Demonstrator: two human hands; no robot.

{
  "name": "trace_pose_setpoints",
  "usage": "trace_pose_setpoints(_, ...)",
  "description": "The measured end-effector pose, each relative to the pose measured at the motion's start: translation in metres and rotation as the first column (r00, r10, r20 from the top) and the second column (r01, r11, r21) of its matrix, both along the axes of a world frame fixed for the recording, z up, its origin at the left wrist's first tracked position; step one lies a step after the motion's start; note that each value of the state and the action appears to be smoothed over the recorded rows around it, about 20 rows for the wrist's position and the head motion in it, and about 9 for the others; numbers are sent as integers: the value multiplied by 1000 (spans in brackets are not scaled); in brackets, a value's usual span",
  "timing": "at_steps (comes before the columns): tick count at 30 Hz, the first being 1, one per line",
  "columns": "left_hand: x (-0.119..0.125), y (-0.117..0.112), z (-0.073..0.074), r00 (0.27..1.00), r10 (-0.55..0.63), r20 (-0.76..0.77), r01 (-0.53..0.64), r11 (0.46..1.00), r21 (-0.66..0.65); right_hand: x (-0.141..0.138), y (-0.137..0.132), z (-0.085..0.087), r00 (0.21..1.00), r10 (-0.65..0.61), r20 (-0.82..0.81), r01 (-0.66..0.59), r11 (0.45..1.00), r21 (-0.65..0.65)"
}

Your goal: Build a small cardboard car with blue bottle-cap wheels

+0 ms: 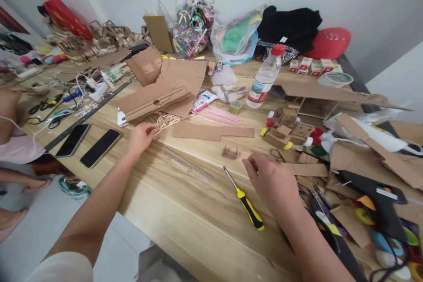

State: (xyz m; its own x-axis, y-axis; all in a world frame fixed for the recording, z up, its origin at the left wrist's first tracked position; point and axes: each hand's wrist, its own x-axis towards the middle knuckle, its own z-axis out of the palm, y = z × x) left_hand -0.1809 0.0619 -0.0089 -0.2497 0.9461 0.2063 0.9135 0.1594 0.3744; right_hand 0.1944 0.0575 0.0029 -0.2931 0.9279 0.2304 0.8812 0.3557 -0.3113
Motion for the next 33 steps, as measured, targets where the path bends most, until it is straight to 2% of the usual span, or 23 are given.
trace_pose_setpoints(4,-5,3,-1,998,45,-47,-46,998,-34,2,0,1,999,-29,30,29,999,-17)
trace_pose_setpoints(9,8,13,-1,998,-21,-66,19,999,-32,1,-1,2,988,-72,139,87,990,-107)
trace_pose_setpoints(11,18,17,1,993,-114,-39,115,993,7,0,-1,2,981,-70,178,96,986,-138)
trace_pose_setpoints(13,34,20,1,966,-259,14,258,965,55,-2,-1,3,974,-76,215,112,981,-161)
trace_pose_setpoints(17,81,22,-2,847,-516,124,510,856,80,-4,-1,9,964,-97,246,150,967,-205)
trace_pose_setpoints(20,115,24,-7,769,-609,194,611,790,54,-6,-1,12,962,-117,246,174,959,-225)
trace_pose_setpoints(22,132,26,-12,755,-615,226,625,780,33,-8,0,12,963,-121,239,178,956,-232)
trace_pose_setpoints(25,145,28,-17,777,-578,251,594,805,14,-14,1,10,970,-108,220,161,958,-239)
trace_pose_setpoints(33,154,25,-23,795,-537,283,560,828,-3,-33,3,4,972,-85,221,141,956,-256)
